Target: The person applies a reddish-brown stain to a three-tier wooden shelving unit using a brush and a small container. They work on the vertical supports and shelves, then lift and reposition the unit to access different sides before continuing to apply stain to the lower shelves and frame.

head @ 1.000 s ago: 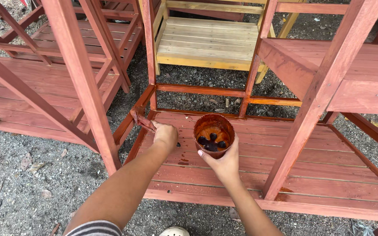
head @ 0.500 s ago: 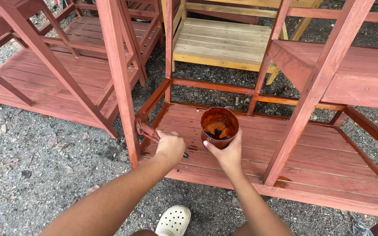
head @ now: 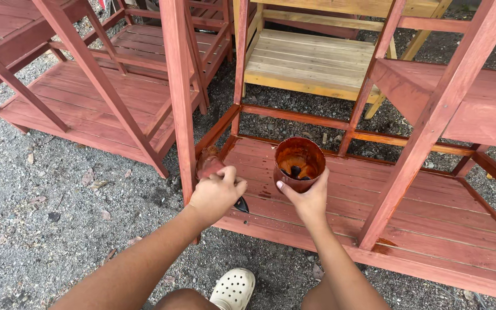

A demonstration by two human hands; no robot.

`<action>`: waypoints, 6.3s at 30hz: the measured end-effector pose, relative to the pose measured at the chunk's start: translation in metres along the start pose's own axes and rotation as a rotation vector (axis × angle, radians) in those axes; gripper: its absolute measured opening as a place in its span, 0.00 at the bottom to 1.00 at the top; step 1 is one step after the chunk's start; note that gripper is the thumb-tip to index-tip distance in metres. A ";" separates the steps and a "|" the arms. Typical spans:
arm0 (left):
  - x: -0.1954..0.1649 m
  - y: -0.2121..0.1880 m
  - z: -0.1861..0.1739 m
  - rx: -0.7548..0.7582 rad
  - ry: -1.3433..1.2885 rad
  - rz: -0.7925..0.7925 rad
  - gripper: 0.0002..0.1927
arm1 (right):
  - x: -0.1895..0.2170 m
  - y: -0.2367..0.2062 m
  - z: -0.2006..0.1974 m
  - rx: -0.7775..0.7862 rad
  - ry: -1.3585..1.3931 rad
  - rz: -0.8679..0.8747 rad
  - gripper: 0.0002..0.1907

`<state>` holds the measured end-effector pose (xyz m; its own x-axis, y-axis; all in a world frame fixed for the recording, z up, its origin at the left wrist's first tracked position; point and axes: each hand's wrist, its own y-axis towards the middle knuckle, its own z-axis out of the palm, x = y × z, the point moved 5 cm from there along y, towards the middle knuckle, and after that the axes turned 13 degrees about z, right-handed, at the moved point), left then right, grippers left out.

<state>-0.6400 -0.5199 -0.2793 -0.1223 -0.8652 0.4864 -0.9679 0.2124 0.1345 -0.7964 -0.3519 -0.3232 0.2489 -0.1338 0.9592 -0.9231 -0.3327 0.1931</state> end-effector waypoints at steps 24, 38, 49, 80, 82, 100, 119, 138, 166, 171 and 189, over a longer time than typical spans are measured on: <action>0.008 0.038 0.054 -0.162 0.005 -0.169 0.08 | -0.023 0.011 -0.009 0.010 -0.062 0.009 0.48; 0.005 0.048 0.057 -0.231 0.059 -0.143 0.06 | -0.023 -0.001 -0.027 0.013 -0.029 0.029 0.48; -0.009 0.013 0.041 -0.141 0.030 -0.079 0.07 | -0.030 0.005 -0.012 0.017 -0.003 0.027 0.48; 0.032 0.232 0.243 0.209 0.122 -0.226 0.18 | -0.070 0.074 -0.005 -0.117 0.023 0.054 0.49; 0.036 0.227 0.245 0.307 0.132 -0.202 0.20 | -0.072 0.069 -0.005 -0.110 0.050 0.061 0.49; 0.020 0.160 0.177 0.473 0.175 -0.153 0.23 | -0.055 0.024 -0.012 -0.081 0.047 0.039 0.51; -0.008 0.083 0.084 0.429 0.151 -0.365 0.21 | -0.029 -0.019 -0.057 -0.030 0.097 0.014 0.52; 0.010 0.119 0.104 0.128 0.046 -0.321 0.18 | -0.041 0.000 -0.052 -0.054 0.033 0.051 0.51; 0.085 0.283 0.313 -0.164 -0.093 -0.403 0.11 | -0.104 0.098 -0.010 -0.099 0.038 0.177 0.48; 0.074 0.257 0.301 -0.267 -0.299 -0.498 0.21 | -0.104 0.100 -0.007 -0.108 0.038 0.171 0.47; 0.027 0.176 0.187 -0.299 -0.632 -0.474 0.27 | -0.063 0.056 -0.028 -0.107 0.057 0.112 0.47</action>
<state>-0.8551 -0.5909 -0.4042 0.0960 -0.9655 -0.2420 -0.8600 -0.2028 0.4682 -0.8718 -0.3363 -0.3674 0.1282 -0.1104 0.9856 -0.9708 -0.2172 0.1020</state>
